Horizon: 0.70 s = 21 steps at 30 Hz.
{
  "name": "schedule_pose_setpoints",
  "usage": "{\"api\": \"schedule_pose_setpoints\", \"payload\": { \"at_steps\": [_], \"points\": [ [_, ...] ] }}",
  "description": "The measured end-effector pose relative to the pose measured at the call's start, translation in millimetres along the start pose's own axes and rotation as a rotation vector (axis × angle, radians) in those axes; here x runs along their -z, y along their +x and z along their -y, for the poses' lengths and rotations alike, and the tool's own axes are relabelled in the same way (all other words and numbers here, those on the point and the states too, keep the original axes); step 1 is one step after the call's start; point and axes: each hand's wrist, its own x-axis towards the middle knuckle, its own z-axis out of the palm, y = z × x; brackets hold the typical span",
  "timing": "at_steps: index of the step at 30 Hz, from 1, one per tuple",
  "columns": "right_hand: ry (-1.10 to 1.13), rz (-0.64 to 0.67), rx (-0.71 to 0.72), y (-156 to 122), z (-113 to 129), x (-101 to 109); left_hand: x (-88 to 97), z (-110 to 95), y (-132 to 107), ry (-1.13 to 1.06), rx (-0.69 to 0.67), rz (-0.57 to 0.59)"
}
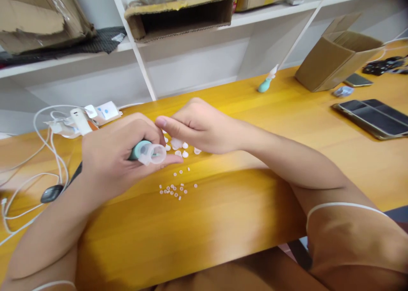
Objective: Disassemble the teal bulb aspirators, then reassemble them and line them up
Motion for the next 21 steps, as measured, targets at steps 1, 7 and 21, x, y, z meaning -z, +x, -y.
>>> {"api": "schedule_pose_setpoints", "payload": {
  "at_steps": [1, 7, 21],
  "points": [
    [0.015, 0.011, 0.003, -0.1, 1.4, -1.0, -2.5, 0.2, 0.4, -0.003, -0.037, -0.030],
    [0.089, 0.060, 0.026, 0.0, 5.0, -0.2, 0.4, -0.5, -1.0, -0.139, -0.033, -0.046],
    [0.035, 0.017, 0.004, 1.0, 3.2, -5.8, 5.0, -5.2, -0.5, -0.048, 0.005, -0.006]
  ]
}}
